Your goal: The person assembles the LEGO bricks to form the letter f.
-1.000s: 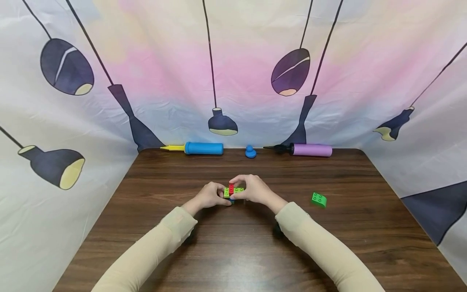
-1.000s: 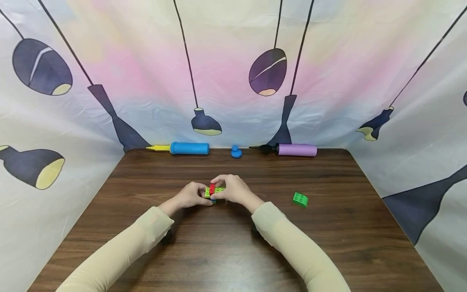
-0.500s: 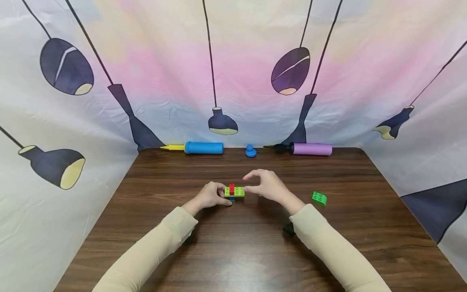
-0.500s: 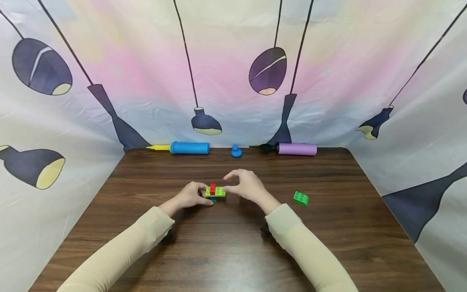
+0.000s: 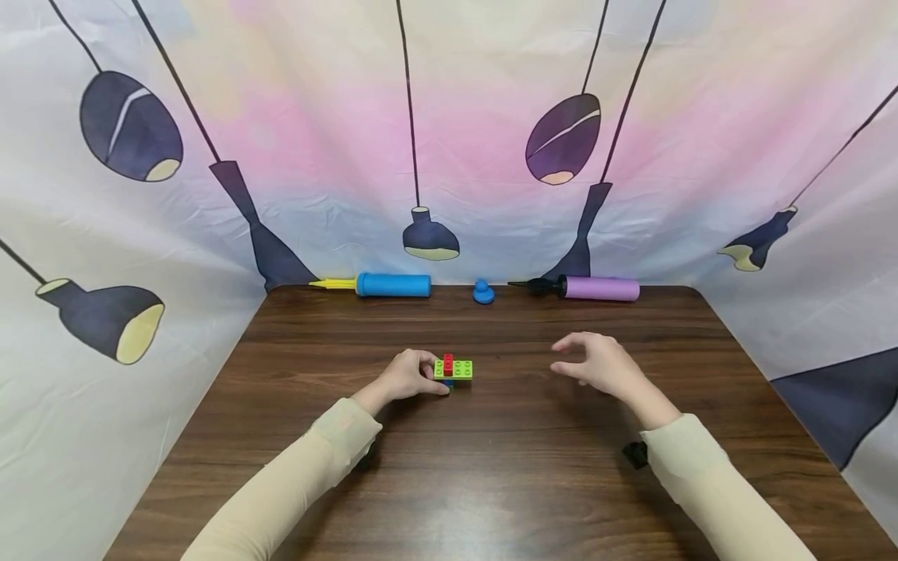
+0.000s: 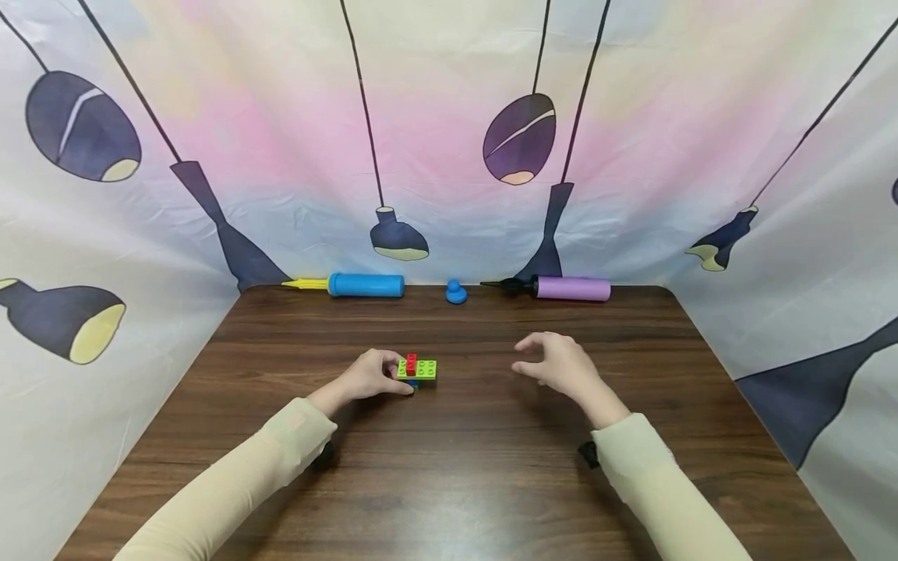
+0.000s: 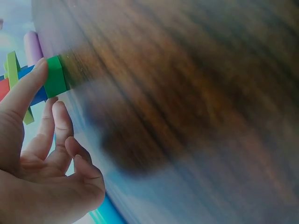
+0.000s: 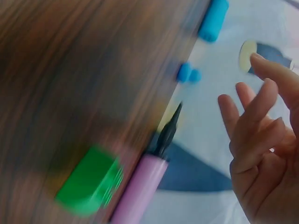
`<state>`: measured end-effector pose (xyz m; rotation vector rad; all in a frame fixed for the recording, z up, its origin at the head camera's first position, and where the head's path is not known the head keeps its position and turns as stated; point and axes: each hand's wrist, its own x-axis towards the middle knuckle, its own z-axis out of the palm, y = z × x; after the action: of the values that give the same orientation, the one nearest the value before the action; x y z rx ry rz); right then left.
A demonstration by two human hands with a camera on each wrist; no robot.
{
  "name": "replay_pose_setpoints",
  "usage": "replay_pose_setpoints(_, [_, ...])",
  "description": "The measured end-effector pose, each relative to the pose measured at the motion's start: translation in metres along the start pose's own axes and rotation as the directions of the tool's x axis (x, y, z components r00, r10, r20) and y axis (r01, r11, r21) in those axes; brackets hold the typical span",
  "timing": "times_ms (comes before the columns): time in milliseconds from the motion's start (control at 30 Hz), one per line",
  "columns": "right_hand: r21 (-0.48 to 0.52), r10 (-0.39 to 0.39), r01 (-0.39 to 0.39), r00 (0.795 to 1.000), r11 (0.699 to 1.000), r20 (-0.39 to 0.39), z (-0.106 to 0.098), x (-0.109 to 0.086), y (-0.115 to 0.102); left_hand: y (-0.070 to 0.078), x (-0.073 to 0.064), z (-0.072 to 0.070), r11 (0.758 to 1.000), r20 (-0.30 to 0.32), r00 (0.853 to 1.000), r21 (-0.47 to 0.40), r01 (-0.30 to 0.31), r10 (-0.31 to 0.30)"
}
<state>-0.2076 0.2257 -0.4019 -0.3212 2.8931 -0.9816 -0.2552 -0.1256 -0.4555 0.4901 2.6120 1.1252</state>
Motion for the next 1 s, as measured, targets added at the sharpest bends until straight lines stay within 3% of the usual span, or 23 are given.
replay_pose_setpoints(133, [-0.058,0.065,-0.065,0.998,0.996,0.007,-0.013,-0.014,0.024,0.002,0.000,-0.001,1.000,0.000,1.000,-0.007,-0.003,0.003])
replay_pose_setpoints(467, [-0.064,0.184,-0.181,0.982,0.981,0.036,-0.024,-0.035,0.069,0.001,-0.001,-0.001,1.000,0.008,1.000,-0.008,-0.019,0.019])
replay_pose_setpoints(1000, [-0.066,0.239,-0.235,0.969,0.970,0.067,-0.021,-0.035,0.089,-0.002,0.000,-0.003,1.000,0.017,1.000,-0.017,-0.007,0.007])
